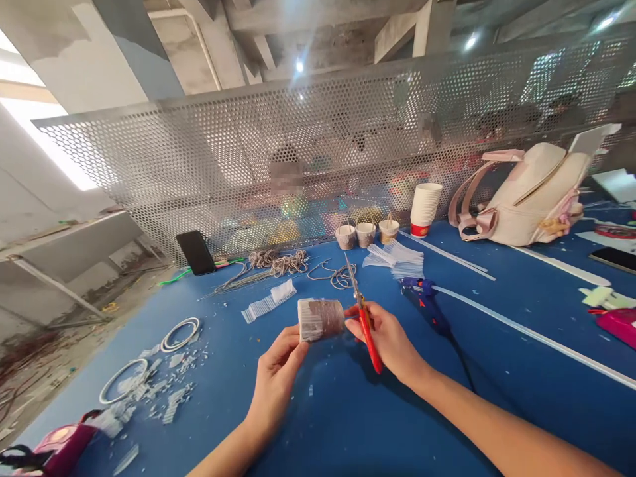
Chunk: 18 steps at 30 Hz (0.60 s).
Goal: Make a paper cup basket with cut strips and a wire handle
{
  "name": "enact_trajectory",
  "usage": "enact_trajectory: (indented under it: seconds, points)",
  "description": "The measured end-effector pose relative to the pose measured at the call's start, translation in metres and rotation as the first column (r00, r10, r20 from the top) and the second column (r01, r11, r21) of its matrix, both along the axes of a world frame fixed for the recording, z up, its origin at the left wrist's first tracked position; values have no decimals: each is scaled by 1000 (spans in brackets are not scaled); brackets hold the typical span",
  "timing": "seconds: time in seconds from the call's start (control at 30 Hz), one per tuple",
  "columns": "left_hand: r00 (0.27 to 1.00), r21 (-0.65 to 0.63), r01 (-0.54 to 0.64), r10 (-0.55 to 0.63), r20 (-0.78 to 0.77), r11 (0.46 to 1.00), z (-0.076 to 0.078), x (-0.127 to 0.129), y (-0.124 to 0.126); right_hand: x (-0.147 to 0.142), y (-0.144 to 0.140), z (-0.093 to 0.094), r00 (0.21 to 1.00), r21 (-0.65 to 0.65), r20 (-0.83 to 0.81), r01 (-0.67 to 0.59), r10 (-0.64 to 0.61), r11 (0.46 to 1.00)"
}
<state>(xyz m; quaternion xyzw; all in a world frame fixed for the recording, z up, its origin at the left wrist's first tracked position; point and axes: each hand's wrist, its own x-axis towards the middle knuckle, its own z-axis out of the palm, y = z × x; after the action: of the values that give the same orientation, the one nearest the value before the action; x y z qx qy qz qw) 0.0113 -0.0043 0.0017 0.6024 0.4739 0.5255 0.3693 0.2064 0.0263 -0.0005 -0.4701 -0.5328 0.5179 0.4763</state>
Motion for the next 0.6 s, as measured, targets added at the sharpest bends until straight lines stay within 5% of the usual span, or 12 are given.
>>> enact_trajectory:
  seconds: [0.13, 0.37, 0.6]
  points:
    - [994, 37, 41, -38, -99, 998, 10, 1, -1, -1, 0, -3, 994, -72, -93, -72, 65, 995]
    - [967, -5, 26, -26, -252, 1000, 27, -8, 7, -3, -6, -4, 985, -103, 23, -169, 172, 980]
    - [770, 316, 138, 99, -630, 939, 31, -28, 25, 1, -9, 4, 966, -48, 186, -176, 182, 983]
